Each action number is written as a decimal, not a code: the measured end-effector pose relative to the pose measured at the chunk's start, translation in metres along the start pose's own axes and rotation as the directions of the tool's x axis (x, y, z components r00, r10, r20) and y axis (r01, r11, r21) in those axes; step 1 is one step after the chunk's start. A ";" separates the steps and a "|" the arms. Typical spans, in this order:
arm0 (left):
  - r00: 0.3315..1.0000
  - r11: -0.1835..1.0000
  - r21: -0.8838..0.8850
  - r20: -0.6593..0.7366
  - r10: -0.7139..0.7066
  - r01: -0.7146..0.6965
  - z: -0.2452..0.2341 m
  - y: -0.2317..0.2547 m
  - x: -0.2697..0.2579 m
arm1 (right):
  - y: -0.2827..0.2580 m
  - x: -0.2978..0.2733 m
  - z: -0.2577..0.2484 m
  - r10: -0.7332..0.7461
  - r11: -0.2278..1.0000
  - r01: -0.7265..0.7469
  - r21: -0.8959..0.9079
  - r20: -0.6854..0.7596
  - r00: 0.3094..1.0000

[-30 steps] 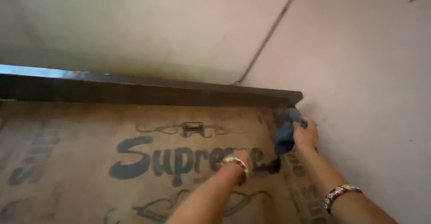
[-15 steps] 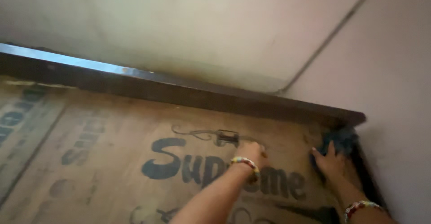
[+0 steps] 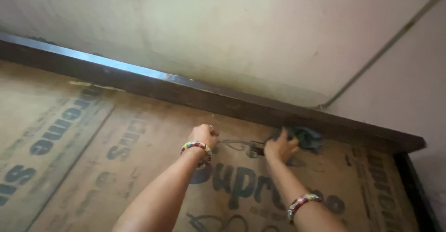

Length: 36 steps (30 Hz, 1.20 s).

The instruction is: The person wipes a wooden floor with a blue cloth, moving methodically along the baseboard and across the surface. A spray bottle and another cloth are visible nearby, but the person uses only the blue cloth to clean the floor.

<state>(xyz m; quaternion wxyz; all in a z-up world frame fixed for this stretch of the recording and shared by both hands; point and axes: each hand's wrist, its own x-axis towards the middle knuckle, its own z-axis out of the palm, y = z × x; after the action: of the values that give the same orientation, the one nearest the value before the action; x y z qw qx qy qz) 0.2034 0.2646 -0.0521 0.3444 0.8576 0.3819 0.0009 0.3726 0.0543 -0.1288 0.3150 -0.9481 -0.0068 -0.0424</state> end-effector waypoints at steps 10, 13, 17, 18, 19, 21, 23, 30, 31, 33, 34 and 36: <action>0.999 1.000 0.005 -0.042 -0.016 0.016 -0.060 -0.046 -0.013 | -0.122 -0.116 0.052 -0.440 0.898 0.419 0.133 0.310 0.843; 0.995 1.000 0.016 -0.097 0.016 -0.015 -0.067 -0.070 -0.006 | -0.141 -0.140 0.062 -0.746 0.653 0.575 0.492 0.289 0.600; 0.994 0.998 -0.001 -0.094 -0.061 0.061 -0.092 -0.093 -0.019 | -0.148 -0.176 0.022 -0.667 0.698 0.617 0.363 0.016 0.745; 0.993 0.996 0.009 -0.078 -0.089 0.090 -0.104 -0.094 -0.020 | -0.148 -0.180 0.004 -0.664 0.695 0.619 0.366 -0.003 0.748; 0.995 0.997 0.043 -0.084 -0.061 0.065 -0.114 -0.095 -0.022 | -0.147 -0.183 -0.012 -0.660 0.692 0.620 0.370 -0.022 0.750; 0.996 0.993 0.116 -0.087 0.005 0.005 -0.130 -0.092 -0.023 | -0.140 -0.186 -0.042 -0.664 0.729 0.595 0.338 0.134 0.736; 0.997 0.996 0.090 -0.080 -0.022 0.030 -0.142 -0.089 -0.026 | -0.135 -0.182 -0.056 -0.686 0.725 0.634 0.271 0.189 0.703; 0.999 0.995 0.089 -0.023 -0.037 0.038 -0.162 -0.083 -0.059 | -0.132 -0.175 -0.023 -0.679 0.713 0.696 0.086 0.332 0.655; 0.999 0.995 0.095 -0.017 -0.036 0.038 -0.162 -0.085 -0.060 | -0.136 -0.180 -0.014 -0.643 0.736 0.675 0.054 0.367 0.672; 0.999 0.993 0.109 -0.001 -0.039 0.039 -0.160 -0.095 -0.063 | -0.147 -0.198 0.007 -0.585 0.791 0.610 0.046 0.351 0.732; 0.999 0.994 0.100 -0.015 -0.033 0.035 -0.159 -0.101 -0.062 | -0.153 -0.206 0.015 -0.551 0.818 0.574 0.039 0.343 0.761; 0.999 0.997 0.080 -0.038 -0.018 0.021 -0.157 -0.113 -0.060 | -0.167 -0.219 0.028 -0.654 0.743 0.650 0.161 0.386 0.651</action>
<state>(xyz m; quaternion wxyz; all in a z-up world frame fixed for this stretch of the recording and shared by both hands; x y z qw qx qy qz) 0.0459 0.3707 0.0164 0.3027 0.8668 0.3963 -0.0019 0.1497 0.2080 -0.0694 0.2734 -0.8668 -0.4139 0.0514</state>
